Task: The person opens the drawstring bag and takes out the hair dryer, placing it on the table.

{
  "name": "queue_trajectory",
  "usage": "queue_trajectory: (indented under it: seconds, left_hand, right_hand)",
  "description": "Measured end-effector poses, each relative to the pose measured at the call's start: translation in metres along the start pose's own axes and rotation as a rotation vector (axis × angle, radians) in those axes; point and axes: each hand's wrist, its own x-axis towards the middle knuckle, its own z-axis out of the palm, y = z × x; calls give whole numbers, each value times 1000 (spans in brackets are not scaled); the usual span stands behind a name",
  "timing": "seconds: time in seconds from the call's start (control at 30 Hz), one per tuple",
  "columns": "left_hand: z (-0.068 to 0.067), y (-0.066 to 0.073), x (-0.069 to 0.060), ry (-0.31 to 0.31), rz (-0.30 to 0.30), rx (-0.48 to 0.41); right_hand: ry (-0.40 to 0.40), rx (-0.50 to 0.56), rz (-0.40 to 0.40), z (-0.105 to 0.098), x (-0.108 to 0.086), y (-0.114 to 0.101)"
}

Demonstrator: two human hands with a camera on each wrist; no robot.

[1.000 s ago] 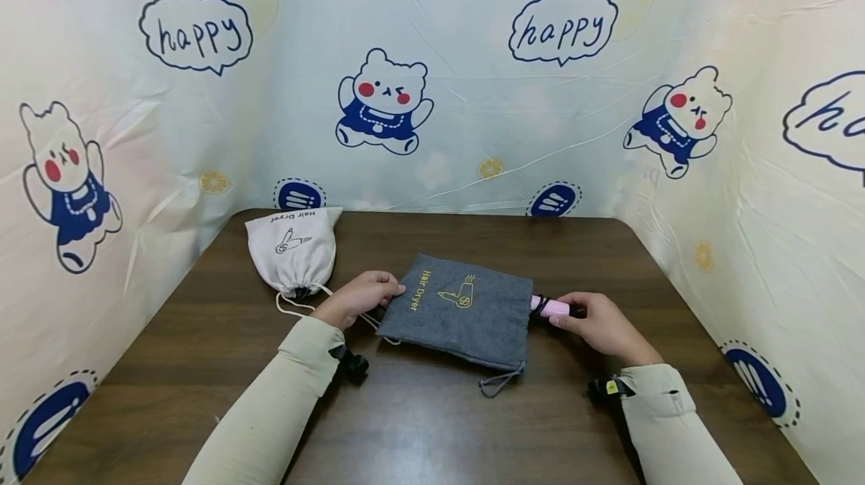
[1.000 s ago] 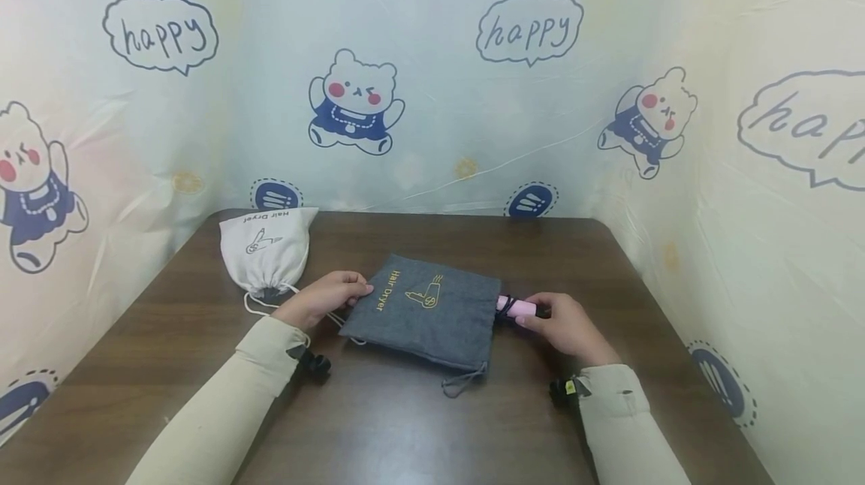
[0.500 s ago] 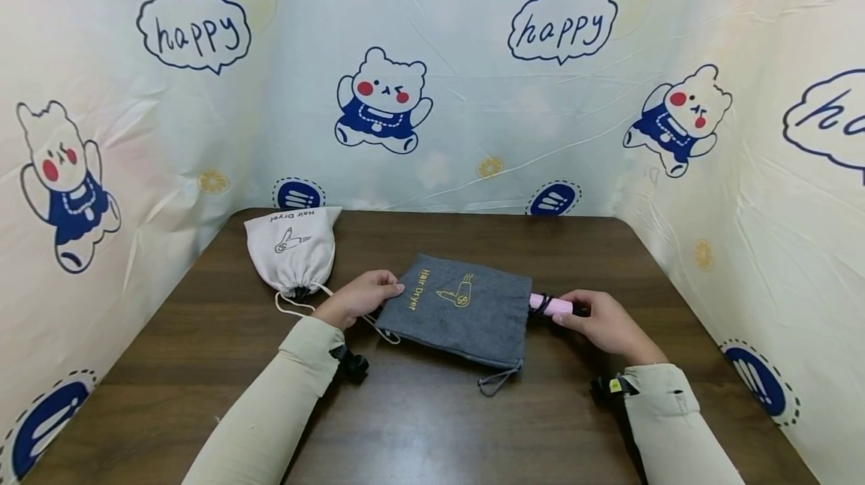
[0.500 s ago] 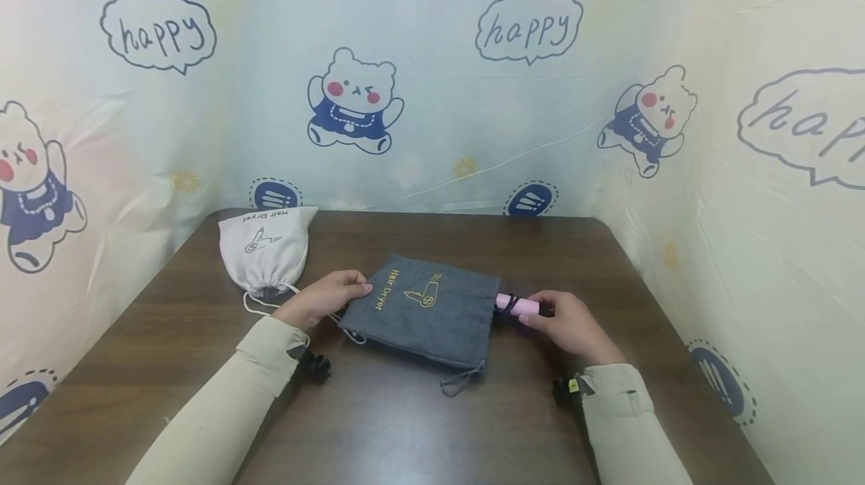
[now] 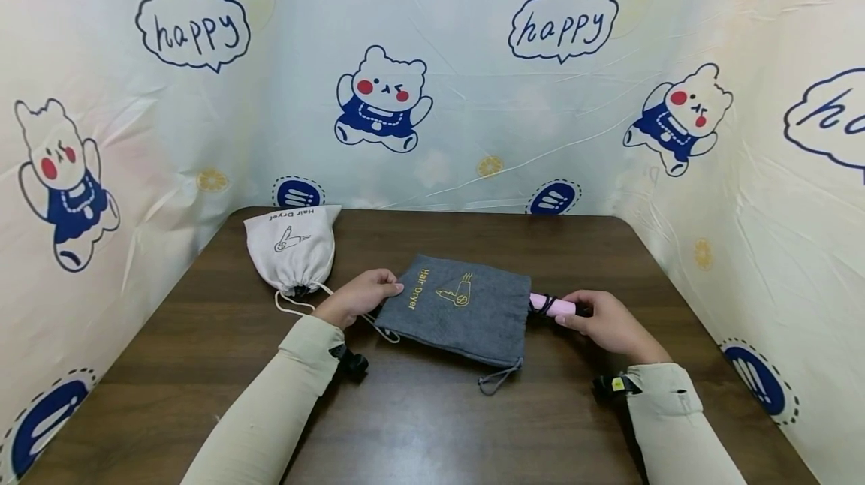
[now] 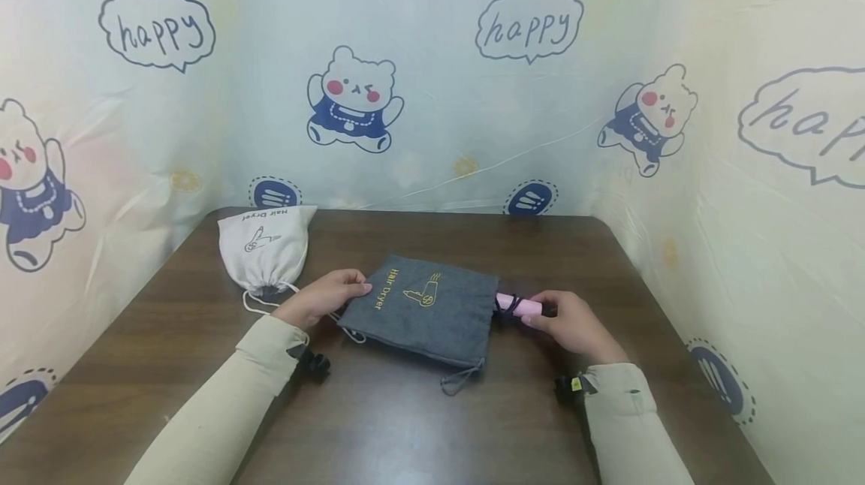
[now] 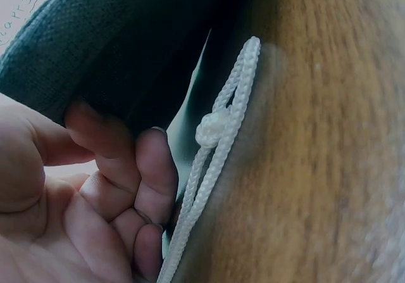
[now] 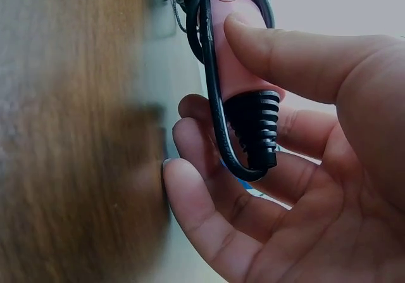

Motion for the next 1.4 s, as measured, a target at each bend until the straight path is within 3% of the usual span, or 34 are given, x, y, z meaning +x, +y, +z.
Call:
queue_trajectory:
  seconds: [0.4,0.67,1.13,1.4]
  left_hand:
    - [-1,-1,1,-5,-13,-3]
    - [-3,-4,0,-6,-51,4]
    - [-1,1,1,-7,-21,-6]
    - [-2,1,0,-10,-24,6]
  right_hand:
    - [-24,27,32,-3,-1,3]
    - [-12,-8,-18,-3,3,11]
    - [-19,-4,34,-11,-2,13]
    - [-14,-19,-2,-14,-4,14]
